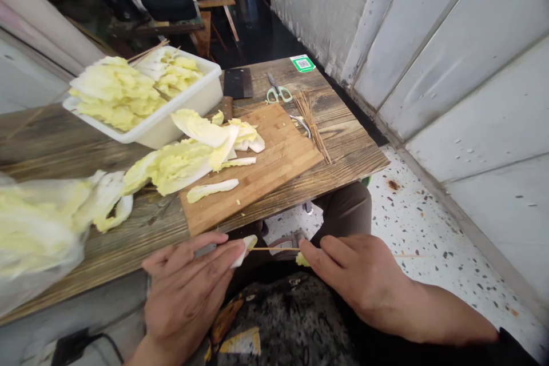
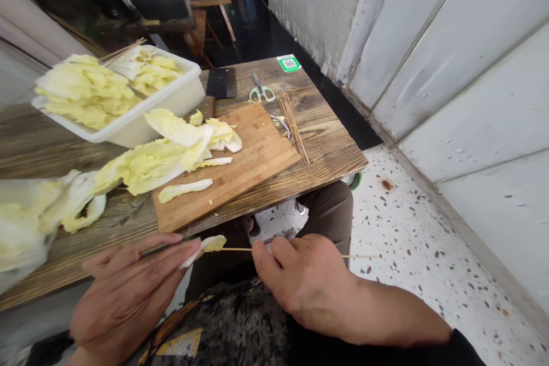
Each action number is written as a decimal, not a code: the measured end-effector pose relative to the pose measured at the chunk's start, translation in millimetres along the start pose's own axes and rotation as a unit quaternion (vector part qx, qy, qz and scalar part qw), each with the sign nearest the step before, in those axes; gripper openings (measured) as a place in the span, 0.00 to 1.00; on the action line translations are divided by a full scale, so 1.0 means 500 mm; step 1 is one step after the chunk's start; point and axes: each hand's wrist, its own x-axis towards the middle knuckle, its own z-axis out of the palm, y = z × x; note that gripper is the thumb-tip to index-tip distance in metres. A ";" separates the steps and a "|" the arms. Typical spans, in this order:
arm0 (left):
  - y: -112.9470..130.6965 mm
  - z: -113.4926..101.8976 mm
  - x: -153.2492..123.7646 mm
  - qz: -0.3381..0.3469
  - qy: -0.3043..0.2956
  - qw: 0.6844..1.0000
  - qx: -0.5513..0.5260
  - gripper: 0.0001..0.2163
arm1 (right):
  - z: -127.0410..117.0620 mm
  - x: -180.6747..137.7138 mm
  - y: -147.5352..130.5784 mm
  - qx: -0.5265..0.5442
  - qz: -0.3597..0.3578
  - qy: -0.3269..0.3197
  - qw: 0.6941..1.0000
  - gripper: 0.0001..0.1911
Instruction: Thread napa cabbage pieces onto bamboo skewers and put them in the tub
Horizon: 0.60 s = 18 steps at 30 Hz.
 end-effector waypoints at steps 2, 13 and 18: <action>0.002 -0.001 0.001 -0.002 -0.001 1.000 -0.013 0.12 | 0.000 -0.001 0.000 0.006 -0.003 -0.001 1.000 0.16; 0.007 0.002 0.005 0.000 -0.008 1.000 -0.014 0.10 | 0.006 -0.002 0.006 0.048 -0.009 -0.047 0.998 0.19; -0.002 0.007 -0.024 -0.006 -0.024 0.999 -0.036 0.13 | 0.013 0.003 0.003 0.061 -0.015 -0.066 0.996 0.20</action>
